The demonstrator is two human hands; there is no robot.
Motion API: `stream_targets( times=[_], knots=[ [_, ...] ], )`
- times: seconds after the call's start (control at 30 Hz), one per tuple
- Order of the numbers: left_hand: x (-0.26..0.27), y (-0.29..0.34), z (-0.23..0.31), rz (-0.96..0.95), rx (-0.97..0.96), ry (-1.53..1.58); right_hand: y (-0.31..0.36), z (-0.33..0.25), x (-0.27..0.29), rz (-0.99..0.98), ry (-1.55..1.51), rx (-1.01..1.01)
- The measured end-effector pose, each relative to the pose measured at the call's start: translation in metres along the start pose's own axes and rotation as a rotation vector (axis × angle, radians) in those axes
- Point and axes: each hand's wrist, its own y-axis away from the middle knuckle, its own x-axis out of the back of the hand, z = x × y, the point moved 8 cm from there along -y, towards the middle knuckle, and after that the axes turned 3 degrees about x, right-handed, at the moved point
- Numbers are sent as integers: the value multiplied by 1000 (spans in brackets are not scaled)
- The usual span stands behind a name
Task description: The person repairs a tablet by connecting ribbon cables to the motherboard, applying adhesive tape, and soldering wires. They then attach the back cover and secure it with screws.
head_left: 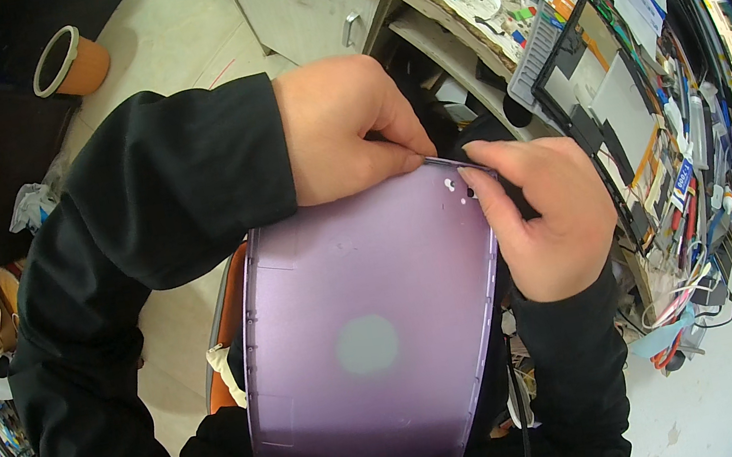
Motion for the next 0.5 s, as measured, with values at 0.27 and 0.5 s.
stream_targets(
  times=[0.27,0.5],
  knots=[
    [2,-1,6,25,1,-54,10,19,-1,50,-218,-257],
    [-1,2,-7,8,82,15,15,24,-5,58,-294,-355]
  ],
)
